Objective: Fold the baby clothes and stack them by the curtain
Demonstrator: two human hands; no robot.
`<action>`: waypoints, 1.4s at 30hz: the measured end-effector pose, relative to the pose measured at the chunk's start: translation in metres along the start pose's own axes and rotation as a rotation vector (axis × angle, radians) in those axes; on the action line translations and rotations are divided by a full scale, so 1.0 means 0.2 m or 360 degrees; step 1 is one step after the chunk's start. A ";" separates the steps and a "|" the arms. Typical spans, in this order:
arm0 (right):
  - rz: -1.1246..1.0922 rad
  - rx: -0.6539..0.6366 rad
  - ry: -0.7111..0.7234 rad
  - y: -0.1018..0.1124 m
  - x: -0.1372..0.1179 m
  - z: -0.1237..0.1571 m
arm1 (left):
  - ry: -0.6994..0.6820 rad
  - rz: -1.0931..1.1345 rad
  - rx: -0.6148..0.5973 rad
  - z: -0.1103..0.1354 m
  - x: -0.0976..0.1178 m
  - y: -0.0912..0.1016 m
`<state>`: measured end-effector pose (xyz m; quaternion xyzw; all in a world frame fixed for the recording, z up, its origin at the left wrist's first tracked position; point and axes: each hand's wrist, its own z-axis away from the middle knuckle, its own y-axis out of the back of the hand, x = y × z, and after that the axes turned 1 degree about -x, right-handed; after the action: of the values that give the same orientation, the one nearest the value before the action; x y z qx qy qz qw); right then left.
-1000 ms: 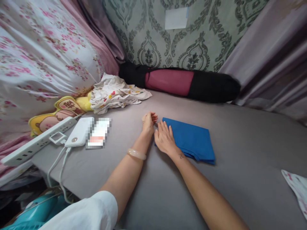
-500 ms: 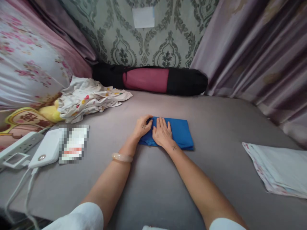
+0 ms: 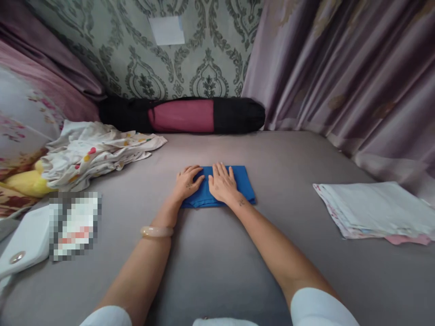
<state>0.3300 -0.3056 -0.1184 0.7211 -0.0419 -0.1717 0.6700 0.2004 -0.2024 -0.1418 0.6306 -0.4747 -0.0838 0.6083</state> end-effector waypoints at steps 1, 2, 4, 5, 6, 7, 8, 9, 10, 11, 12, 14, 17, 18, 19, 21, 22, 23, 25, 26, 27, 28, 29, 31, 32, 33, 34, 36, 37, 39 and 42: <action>0.0052 0.0038 -0.0014 0.01 0.03 0.01 | -0.0003 -0.0008 -0.0010 0.00 0.00 0.00; 0.0094 0.0056 -0.0027 0.02 0.06 0.01 | -0.0005 -0.0016 -0.0024 0.00 0.00 0.00; 0.0140 0.0036 -0.0042 0.01 0.10 0.03 | -0.0011 -0.0031 -0.0054 0.00 0.01 0.00; 0.0149 0.0017 -0.0042 0.01 0.11 0.03 | -0.0014 -0.0039 -0.0065 0.00 0.01 0.00; 0.0152 0.0002 -0.0040 0.00 0.12 0.03 | -0.0015 -0.0046 -0.0070 0.00 0.00 0.00; 0.0151 -0.0007 -0.0039 -0.01 0.13 0.03 | -0.0014 -0.0054 -0.0072 0.00 0.00 0.00; 0.0149 -0.0006 -0.0041 -0.02 0.13 0.03 | -0.0014 -0.0062 -0.0073 0.00 0.00 0.00; 0.0148 0.0004 -0.0044 -0.03 0.13 0.04 | -0.0016 -0.0069 -0.0073 0.00 0.00 0.00; 0.0146 0.0018 -0.0046 -0.04 0.13 0.04 | -0.0020 -0.0075 -0.0071 0.00 0.00 0.00; 0.0143 0.0026 -0.0046 -0.04 0.13 0.04 | -0.0026 -0.0079 -0.0068 0.00 -0.01 -0.01; 0.0140 0.0029 -0.0044 -0.05 0.12 0.04 | -0.0030 -0.0081 -0.0066 0.00 -0.01 -0.01; 0.0129 0.0034 -0.0039 -0.05 0.12 0.04 | -0.0030 -0.0081 -0.0068 0.00 -0.01 0.00; 0.0092 0.0020 -0.0040 -0.04 0.13 0.04 | -0.0011 -0.0088 -0.0081 0.00 0.00 0.00; 0.0066 -0.0001 -0.0042 -0.03 0.13 0.03 | -0.0009 -0.0092 -0.0082 0.00 0.00 0.00; 0.0035 -0.0030 -0.0047 -0.02 0.14 0.03 | -0.0008 -0.0096 -0.0080 0.00 0.00 0.00; -0.0007 -0.0055 -0.0074 0.00 0.17 0.04 | -0.0009 -0.0100 -0.0075 0.00 0.00 0.00; -0.0003 -0.0039 -0.0094 0.01 0.18 0.05 | -0.0011 -0.0101 -0.0074 0.00 0.00 0.00; 0.0018 -0.0007 -0.0115 0.02 0.20 0.06 | -0.0013 -0.0102 -0.0073 0.00 0.00 0.00; 0.0091 0.0068 -0.0151 0.03 0.23 0.08 | -0.0019 -0.0104 -0.0075 0.01 0.00 0.00; 0.0121 0.0088 -0.0161 0.03 0.25 0.09 | -0.0023 -0.0104 -0.0076 0.01 0.00 0.00; 0.0138 0.0091 -0.0169 0.03 0.27 0.10 | -0.0026 -0.0104 -0.0079 0.01 0.00 0.01; 0.0142 0.0083 -0.0179 0.02 0.28 0.10 | -0.0028 -0.0105 -0.0080 0.01 0.00 0.01; 0.0135 0.0071 -0.0190 0.01 0.29 0.11 | -0.0031 -0.0107 -0.0082 0.01 0.00 0.01; 0.0102 0.0046 -0.0208 -0.01 0.30 0.11 | -0.0038 -0.0111 -0.0082 0.01 0.00 0.01; 0.0083 0.0039 -0.0213 -0.02 0.31 0.11 | -0.0039 -0.0112 -0.0083 0.01 0.00 0.01; 0.0067 0.0037 -0.0217 -0.03 0.31 0.11 | -0.0038 -0.0112 -0.0086 0.01 0.00 0.01; 0.0051 0.0039 -0.0217 -0.03 0.31 0.11 | -0.0035 -0.0112 -0.0087 0.01 0.00 0.01; 0.0008 0.0045 -0.0213 -0.04 0.31 0.11 | -0.0029 -0.0111 -0.0086 0.01 0.00 0.01; -0.0023 0.0052 -0.0212 -0.04 0.30 0.11 | -0.0024 -0.0108 -0.0078 0.01 0.00 0.01; -0.0128 0.0072 -0.0214 -0.02 0.31 0.11 | 0.0002 -0.0099 -0.0028 0.01 0.00 0.00; -0.0527 0.0127 -0.0331 0.02 0.34 0.09 | 0.0085 -0.0090 0.0161 0.00 -0.01 -0.02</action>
<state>0.3891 -0.3433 -0.1281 0.7224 0.0015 -0.3513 0.5956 0.2008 -0.2005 -0.1457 0.6757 -0.4439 -0.0598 0.5855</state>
